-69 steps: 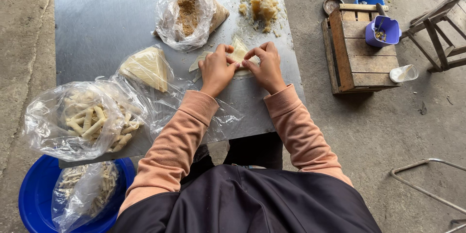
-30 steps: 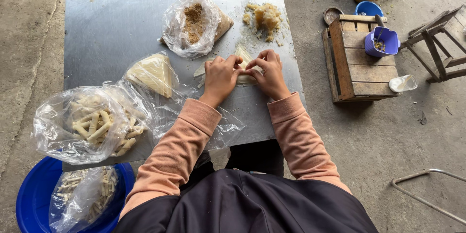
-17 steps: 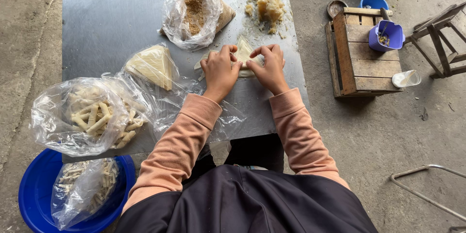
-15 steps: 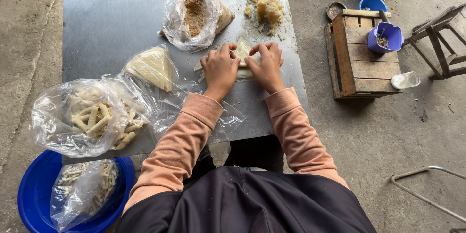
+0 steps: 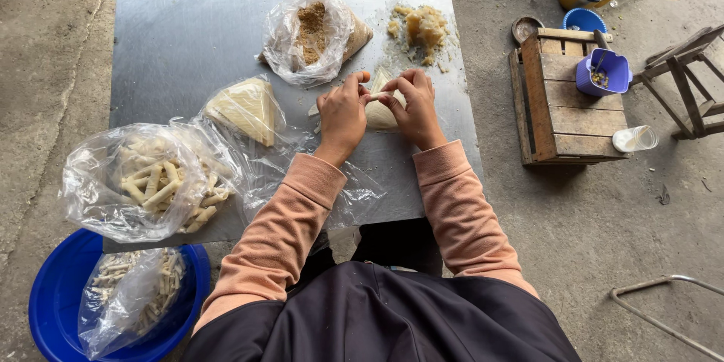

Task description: The person places pastry sheets on a metal table, adds a small amount of filling from a bag to each, and rolls them into tubes by hand.

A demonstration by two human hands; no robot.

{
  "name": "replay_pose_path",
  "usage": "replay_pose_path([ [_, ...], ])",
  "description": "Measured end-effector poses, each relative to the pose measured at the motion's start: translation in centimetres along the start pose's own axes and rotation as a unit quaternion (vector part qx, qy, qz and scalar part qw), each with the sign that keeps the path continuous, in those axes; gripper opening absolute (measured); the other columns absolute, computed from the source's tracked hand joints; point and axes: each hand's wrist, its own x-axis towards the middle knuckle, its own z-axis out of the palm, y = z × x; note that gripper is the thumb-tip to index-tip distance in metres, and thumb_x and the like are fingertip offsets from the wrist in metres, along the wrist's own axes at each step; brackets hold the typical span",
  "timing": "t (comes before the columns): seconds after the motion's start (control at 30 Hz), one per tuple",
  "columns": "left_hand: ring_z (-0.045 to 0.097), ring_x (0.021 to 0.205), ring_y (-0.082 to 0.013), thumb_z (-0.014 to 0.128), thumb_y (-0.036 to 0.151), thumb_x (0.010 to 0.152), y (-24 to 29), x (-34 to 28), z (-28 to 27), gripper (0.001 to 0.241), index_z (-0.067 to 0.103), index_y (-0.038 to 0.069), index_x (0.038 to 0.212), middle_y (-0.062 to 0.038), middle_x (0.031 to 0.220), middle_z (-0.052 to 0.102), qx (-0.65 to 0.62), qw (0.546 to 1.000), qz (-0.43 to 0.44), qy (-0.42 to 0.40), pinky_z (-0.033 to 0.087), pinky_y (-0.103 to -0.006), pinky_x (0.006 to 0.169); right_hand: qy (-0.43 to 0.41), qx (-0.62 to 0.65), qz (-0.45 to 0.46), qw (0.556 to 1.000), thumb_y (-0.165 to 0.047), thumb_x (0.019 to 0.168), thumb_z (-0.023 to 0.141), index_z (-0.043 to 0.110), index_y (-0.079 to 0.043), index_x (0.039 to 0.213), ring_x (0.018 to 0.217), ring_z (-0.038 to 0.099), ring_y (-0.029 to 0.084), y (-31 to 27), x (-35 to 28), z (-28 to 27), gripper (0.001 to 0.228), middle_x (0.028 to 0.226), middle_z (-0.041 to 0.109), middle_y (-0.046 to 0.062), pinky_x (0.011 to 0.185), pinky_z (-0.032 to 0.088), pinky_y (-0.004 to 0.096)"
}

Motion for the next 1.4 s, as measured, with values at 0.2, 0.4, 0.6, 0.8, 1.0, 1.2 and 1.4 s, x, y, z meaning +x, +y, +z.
replay_pose_path([
  [0.2, 0.076, 0.091, -0.022, 0.072, 0.003, 0.093, 3.1, -2.4, -7.5, 0.036, 0.058, 0.003, 0.127, -0.009, 0.104, 0.073, -0.238, 0.969, -0.059, 0.035, 0.059, -0.0347, 0.078, -0.032, 0.102, -0.066, 0.992, -0.019, 0.094, 0.08, 0.069, -0.006, 0.105, 0.108, 0.057, 0.026, -4.9, 1.3, -1.0, 0.02, 0.112, 0.058, 0.008, 0.096, 0.047, 0.038],
  [0.4, 0.076, 0.096, -0.0165, 0.073, 0.005, 0.099, 4.7, -7.8, -17.9, 0.03, 0.062, 0.005, 0.127, -0.008, 0.105, 0.077, -0.097, 0.986, 0.005, 0.133, 0.061, -0.0298, 0.084, -0.082, 0.162, -0.109, 0.977, -0.019, 0.093, 0.078, 0.066, -0.006, 0.125, 0.107, 0.056, 0.024, -10.8, 3.1, 0.8, 0.036, 0.118, 0.057, 0.009, 0.095, 0.049, 0.036],
  [0.6, 0.067, 0.089, -0.0182, 0.077, 0.015, 0.101, 4.3, -15.7, -28.5, 0.025, 0.069, 0.012, 0.124, 0.005, 0.099, 0.075, 0.343, 0.914, -0.126, 0.175, 0.039, -0.0406, 0.096, 0.001, 0.018, -0.093, 0.995, -0.017, 0.096, 0.085, 0.065, -0.006, 0.124, 0.104, 0.059, 0.023, -9.5, 5.7, 2.7, 0.036, 0.114, 0.059, 0.01, 0.087, 0.051, 0.036],
  [0.8, 0.063, 0.106, -0.0164, 0.077, 0.015, 0.103, -1.4, -16.8, -28.8, 0.023, 0.068, 0.016, 0.124, 0.009, 0.107, 0.075, 0.346, 0.9, -0.191, 0.183, 0.034, -0.0392, 0.101, -0.028, 0.041, -0.036, 0.998, -0.015, 0.091, 0.086, 0.066, -0.003, 0.118, 0.08, 0.06, 0.019, -8.0, 7.1, 5.5, 0.037, 0.096, 0.062, 0.009, 0.07, 0.051, 0.031],
  [1.0, 0.062, 0.116, -0.0207, 0.08, 0.012, 0.095, -2.5, -14.8, -27.5, 0.035, 0.067, 0.015, 0.127, 0.004, 0.114, 0.076, 0.376, 0.887, -0.187, 0.191, 0.032, -0.043, 0.1, 0.006, 0.067, -0.015, 0.998, -0.01, 0.094, 0.079, 0.073, -0.004, 0.111, 0.069, 0.058, 0.015, -8.5, 8.8, 7.2, 0.019, 0.088, 0.064, 0.006, 0.064, 0.05, 0.029],
  [1.2, 0.055, 0.124, -0.0409, 0.09, 0.02, 0.079, -1.4, -12.9, -30.1, 0.067, 0.057, 0.0, 0.134, -0.029, 0.137, 0.059, 0.385, 0.875, -0.093, 0.28, 0.032, -0.0499, 0.1, 0.069, 0.052, -0.057, 0.995, -0.01, 0.1, 0.073, 0.075, -0.005, 0.108, 0.075, 0.061, 0.016, -8.9, 9.9, 7.2, 0.009, 0.092, 0.064, 0.008, 0.065, 0.052, 0.029],
  [1.4, 0.067, 0.112, -0.0319, 0.077, 0.008, 0.098, -6.0, -10.9, -30.1, 0.04, 0.06, 0.005, 0.134, -0.014, 0.122, 0.07, 0.258, 0.931, -0.183, 0.18, 0.049, -0.0457, 0.096, 0.078, 0.065, -0.061, 0.993, -0.01, 0.101, 0.072, 0.071, -0.003, 0.104, 0.072, 0.064, 0.013, -7.9, 9.8, 7.9, 0.008, 0.095, 0.07, 0.007, 0.062, 0.053, 0.027],
])
